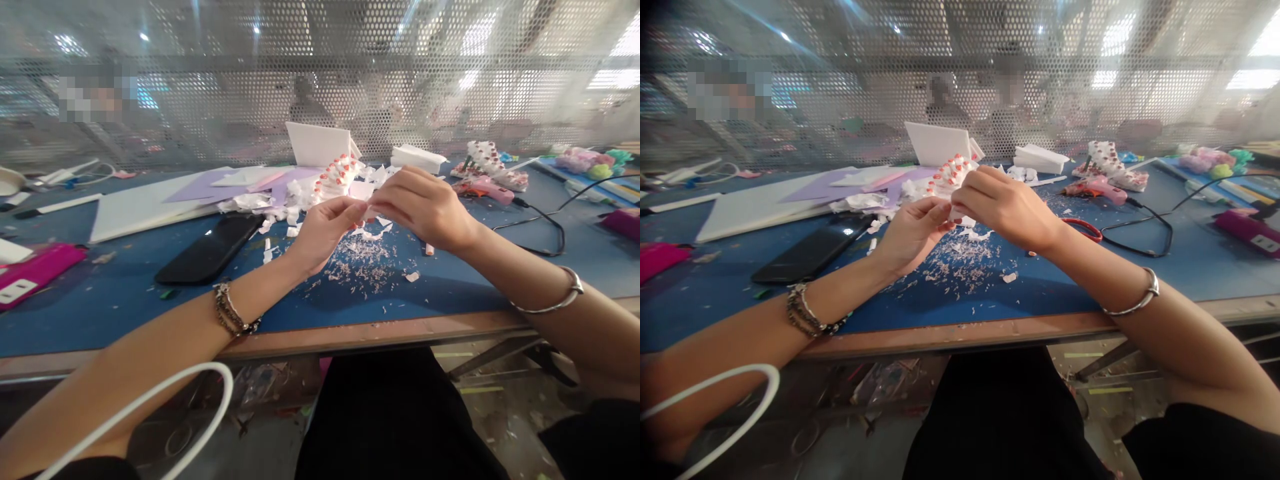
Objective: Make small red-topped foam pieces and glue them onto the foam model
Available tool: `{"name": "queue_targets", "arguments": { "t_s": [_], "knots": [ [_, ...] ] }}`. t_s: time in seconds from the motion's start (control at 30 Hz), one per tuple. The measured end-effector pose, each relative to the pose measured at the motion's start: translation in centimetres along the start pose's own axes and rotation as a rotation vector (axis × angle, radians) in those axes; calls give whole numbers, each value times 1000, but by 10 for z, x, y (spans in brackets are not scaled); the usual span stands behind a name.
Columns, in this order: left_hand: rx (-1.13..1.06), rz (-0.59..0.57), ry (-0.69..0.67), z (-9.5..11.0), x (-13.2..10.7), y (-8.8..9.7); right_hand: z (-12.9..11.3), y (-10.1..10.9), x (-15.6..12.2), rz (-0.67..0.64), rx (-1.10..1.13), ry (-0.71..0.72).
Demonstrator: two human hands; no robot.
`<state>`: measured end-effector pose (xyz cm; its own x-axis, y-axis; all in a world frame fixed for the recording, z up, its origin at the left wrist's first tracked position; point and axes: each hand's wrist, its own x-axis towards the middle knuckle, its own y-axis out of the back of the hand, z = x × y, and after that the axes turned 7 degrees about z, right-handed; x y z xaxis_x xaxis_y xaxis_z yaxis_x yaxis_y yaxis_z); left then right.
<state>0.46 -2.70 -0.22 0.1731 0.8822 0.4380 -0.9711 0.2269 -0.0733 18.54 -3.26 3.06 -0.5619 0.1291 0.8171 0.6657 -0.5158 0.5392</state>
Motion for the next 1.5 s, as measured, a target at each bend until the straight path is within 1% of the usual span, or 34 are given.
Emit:
{"name": "queue_targets", "arguments": {
  "t_s": [0.13, 0.3, 0.37, 0.43, 0.53, 0.63, 0.7, 0.83, 0.93, 1.13, 1.27, 1.4, 1.5],
  "knots": [
    [17, -7, -38, -1, 0, 1, 1, 0, 2, 2, 57, -75],
    [25, -32, -103, -2, -1, 1, -1, 2, 6, -22, 216, -217],
    [65, -10, -149, -1, -2, 1, -1, 2, 6, -27, 291, -307],
    [148, 37, -209, 1, -3, 0, -2, 0, 6, -22, 351, -387],
    [290, 94, -294, 6, -7, -1, -3, -2, 4, 5, 383, -443],
    [368, 86, -338, 11, -10, -3, -6, -3, 3, 52, 359, -456],
    [384, 76, -341, 13, -12, -5, -8, -3, 3, 76, 337, -449],
    [397, 95, -337, 13, -13, -6, -11, -1, 5, 77, 336, -416],
    [416, 95, -342, 12, -11, -3, -10, 2, 6, 69, 400, -416],
    [331, 61, -344, 11, -6, 1, -7, 4, 6, 22, 501, -445],
    [292, 29, -374, 10, -2, 3, -6, 1, 4, 41, 512, -450],
    [236, 22, -389, 7, 0, 4, -7, -4, 2, 69, 518, -426],
    [283, 18, -440, 4, 1, 5, -8, -6, 1, 86, 497, -394]
  ]
}}
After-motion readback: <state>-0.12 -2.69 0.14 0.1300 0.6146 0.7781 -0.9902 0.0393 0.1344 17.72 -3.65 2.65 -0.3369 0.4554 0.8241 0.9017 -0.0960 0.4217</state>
